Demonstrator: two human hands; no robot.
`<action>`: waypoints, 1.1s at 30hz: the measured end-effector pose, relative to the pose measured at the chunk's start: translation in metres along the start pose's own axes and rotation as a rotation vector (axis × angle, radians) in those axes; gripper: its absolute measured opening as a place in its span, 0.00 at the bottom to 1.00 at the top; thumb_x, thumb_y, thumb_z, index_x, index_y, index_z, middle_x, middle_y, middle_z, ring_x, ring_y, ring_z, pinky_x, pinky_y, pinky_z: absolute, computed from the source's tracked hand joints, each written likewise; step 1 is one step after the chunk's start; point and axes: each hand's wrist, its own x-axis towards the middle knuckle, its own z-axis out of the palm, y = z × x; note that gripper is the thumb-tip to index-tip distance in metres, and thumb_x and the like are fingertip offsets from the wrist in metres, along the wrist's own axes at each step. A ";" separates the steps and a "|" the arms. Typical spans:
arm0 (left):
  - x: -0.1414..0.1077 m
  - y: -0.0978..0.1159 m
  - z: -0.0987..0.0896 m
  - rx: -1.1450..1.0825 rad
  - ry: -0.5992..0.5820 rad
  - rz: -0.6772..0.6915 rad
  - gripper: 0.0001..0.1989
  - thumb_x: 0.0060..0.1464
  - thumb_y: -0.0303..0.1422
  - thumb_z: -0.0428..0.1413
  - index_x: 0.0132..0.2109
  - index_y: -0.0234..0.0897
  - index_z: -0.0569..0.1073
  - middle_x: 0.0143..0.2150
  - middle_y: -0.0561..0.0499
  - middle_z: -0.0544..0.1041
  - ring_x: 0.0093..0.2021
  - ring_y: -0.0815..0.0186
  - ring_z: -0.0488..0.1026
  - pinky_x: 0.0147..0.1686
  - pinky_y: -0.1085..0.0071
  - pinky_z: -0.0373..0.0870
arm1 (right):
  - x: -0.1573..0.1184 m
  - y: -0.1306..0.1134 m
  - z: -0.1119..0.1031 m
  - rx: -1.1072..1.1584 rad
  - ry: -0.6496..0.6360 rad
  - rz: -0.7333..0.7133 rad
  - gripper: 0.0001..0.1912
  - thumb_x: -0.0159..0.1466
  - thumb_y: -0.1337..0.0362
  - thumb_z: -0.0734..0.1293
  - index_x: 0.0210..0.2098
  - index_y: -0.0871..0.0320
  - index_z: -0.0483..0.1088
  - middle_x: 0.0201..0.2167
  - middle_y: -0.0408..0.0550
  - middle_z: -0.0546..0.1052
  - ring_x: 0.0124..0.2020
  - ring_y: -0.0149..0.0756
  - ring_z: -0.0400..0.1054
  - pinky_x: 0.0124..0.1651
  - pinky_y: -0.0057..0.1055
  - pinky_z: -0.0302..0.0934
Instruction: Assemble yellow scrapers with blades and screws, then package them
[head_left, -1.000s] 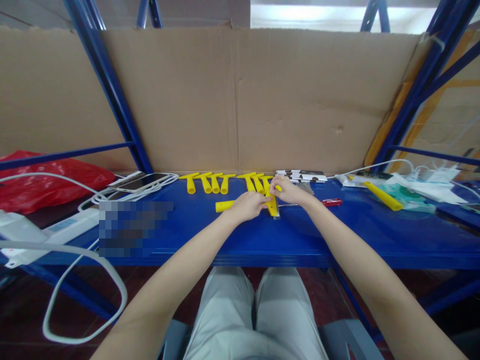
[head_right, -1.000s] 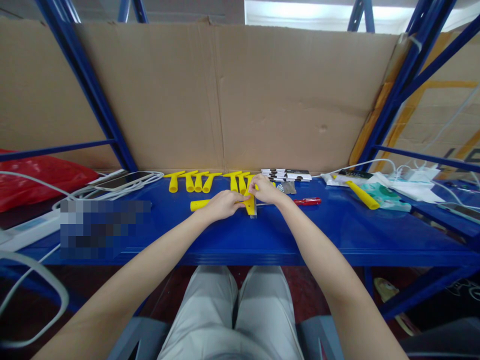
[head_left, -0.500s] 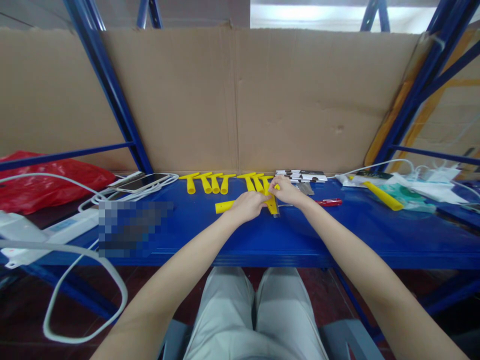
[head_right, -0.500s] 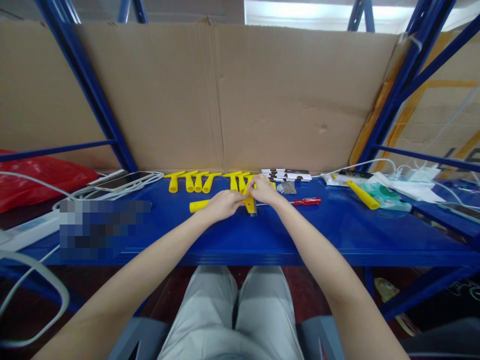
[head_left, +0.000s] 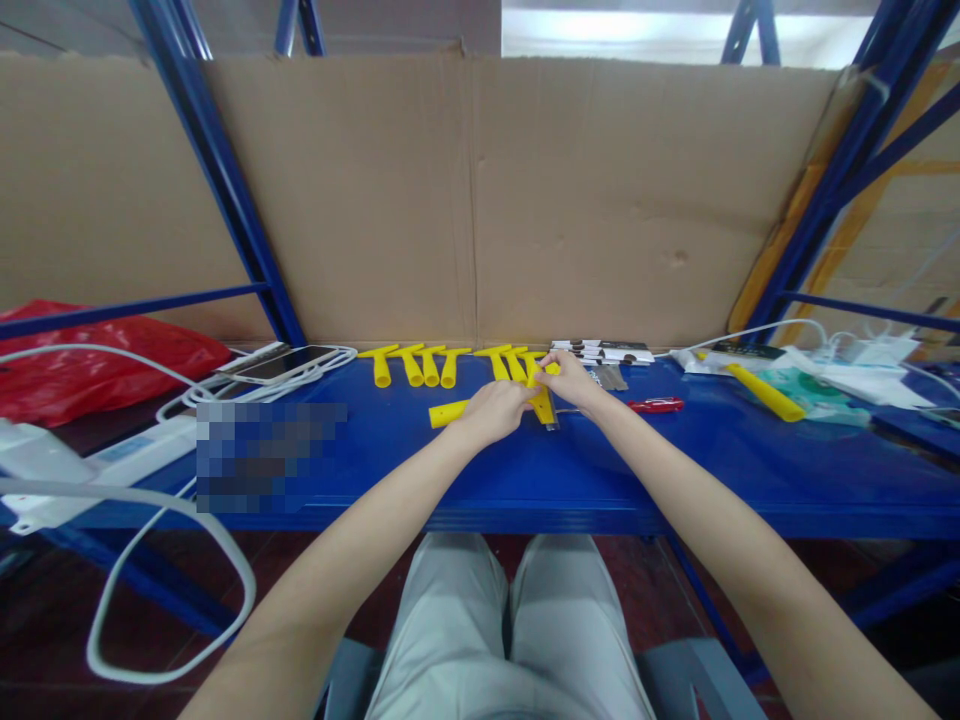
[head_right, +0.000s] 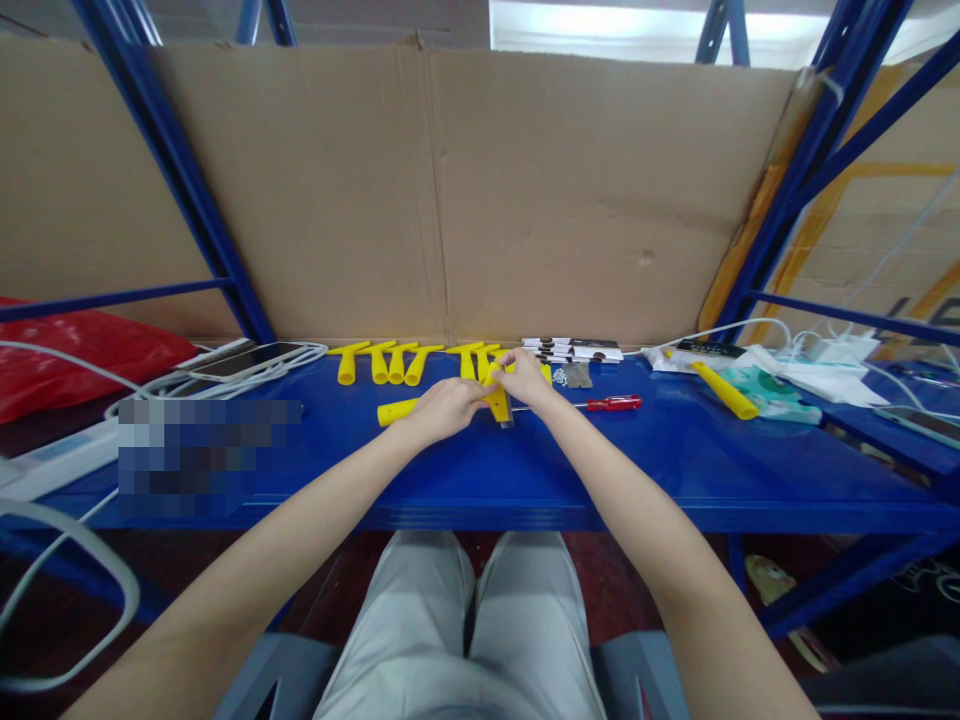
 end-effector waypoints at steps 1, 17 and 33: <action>0.000 0.000 0.000 0.003 0.005 0.005 0.17 0.58 0.30 0.50 0.54 0.39 0.72 0.46 0.42 0.77 0.49 0.59 0.73 0.48 0.65 0.68 | 0.000 0.000 0.001 0.049 0.005 0.031 0.12 0.51 0.64 0.67 0.36 0.57 0.66 0.43 0.49 0.70 0.48 0.38 0.63 0.53 0.39 0.56; 0.001 -0.011 -0.009 -0.058 0.127 -0.116 0.17 0.57 0.29 0.51 0.53 0.37 0.72 0.50 0.43 0.76 0.53 0.60 0.71 0.52 0.66 0.66 | -0.015 -0.016 -0.021 0.637 -0.593 0.229 0.02 0.58 0.68 0.67 0.31 0.61 0.70 0.27 0.47 0.78 0.25 0.30 0.72 0.35 0.30 0.69; -0.002 -0.009 -0.005 0.171 0.048 -0.058 0.25 0.58 0.25 0.45 0.62 0.29 0.56 0.56 0.35 0.69 0.56 0.58 0.67 0.48 0.66 0.67 | -0.018 -0.017 -0.014 0.758 -0.585 0.193 0.09 0.55 0.64 0.71 0.24 0.61 0.68 0.23 0.47 0.77 0.26 0.31 0.71 0.33 0.31 0.70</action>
